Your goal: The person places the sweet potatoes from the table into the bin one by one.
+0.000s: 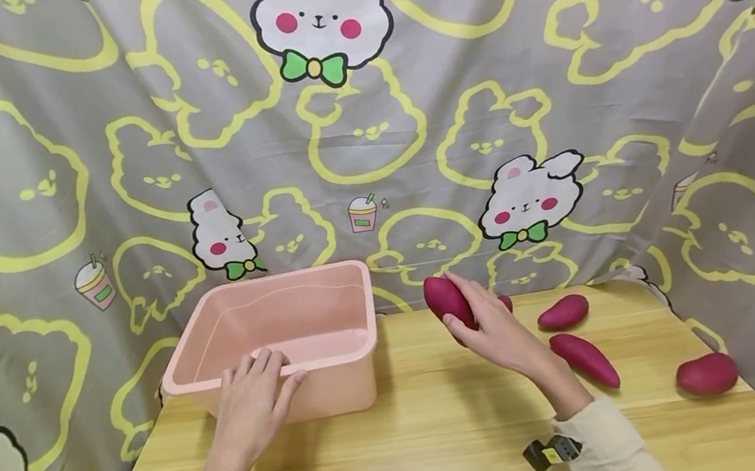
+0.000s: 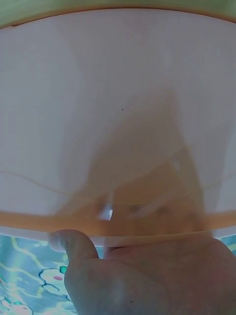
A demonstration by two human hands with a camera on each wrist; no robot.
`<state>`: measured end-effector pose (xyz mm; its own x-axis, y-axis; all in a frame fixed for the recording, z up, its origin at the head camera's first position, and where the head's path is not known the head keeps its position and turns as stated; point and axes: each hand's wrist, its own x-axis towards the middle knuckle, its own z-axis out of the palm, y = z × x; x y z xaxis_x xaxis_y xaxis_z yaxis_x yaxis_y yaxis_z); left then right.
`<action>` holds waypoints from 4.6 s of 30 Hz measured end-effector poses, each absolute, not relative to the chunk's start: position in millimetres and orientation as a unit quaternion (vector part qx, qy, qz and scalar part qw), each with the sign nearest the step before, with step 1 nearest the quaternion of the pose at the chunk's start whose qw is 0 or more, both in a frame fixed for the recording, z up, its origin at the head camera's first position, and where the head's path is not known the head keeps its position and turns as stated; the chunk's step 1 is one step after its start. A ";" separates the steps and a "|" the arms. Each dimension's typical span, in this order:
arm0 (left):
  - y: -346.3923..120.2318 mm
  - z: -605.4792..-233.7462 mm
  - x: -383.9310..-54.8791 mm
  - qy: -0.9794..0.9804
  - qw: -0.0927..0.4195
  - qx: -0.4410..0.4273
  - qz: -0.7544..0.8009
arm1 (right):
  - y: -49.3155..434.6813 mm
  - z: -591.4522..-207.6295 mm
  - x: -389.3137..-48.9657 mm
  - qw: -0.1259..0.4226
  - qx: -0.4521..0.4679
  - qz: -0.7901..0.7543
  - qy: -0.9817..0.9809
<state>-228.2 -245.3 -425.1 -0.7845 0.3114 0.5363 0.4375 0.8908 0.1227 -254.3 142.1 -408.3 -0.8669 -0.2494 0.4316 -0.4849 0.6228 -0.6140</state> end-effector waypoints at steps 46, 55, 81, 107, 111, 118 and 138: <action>-241.9 -425.3 -229.7 -0.938 0.257 -0.198 -0.119 | 67.0 -370.0 -271.9 0.200 0.257 0.388 -0.862; -241.9 -428.0 -230.5 -0.941 0.250 -0.193 -0.118 | 53.9 -363.8 -277.8 0.198 0.268 0.377 -0.864; -244.8 -423.2 -228.5 -0.939 0.254 -0.197 -0.124 | 14.0 -370.0 -281.7 0.174 0.318 0.396 -0.844; -243.2 -423.5 -228.3 -0.941 0.245 -0.194 -0.126 | -1.0 -381.6 -275.9 0.170 0.311 0.344 -0.869; -242.7 -423.9 -228.4 -0.942 0.244 -0.194 -0.127 | -1.1 -383.3 -274.7 0.166 0.313 0.344 -0.870; -242.8 -423.7 -228.8 -0.941 0.245 -0.195 -0.128 | -0.7 -386.4 -273.0 0.164 0.323 0.360 -0.860; -248.0 -422.4 -225.5 -0.937 0.259 -0.198 -0.126 | 25.1 -399.3 -263.1 0.229 0.342 0.476 -0.777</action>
<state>-225.5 -248.0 -422.4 -0.7873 0.3053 0.5357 0.4357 0.8902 0.1330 -263.1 25.1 -399.3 -0.6612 -0.3129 0.6818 -0.7496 0.3133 -0.5831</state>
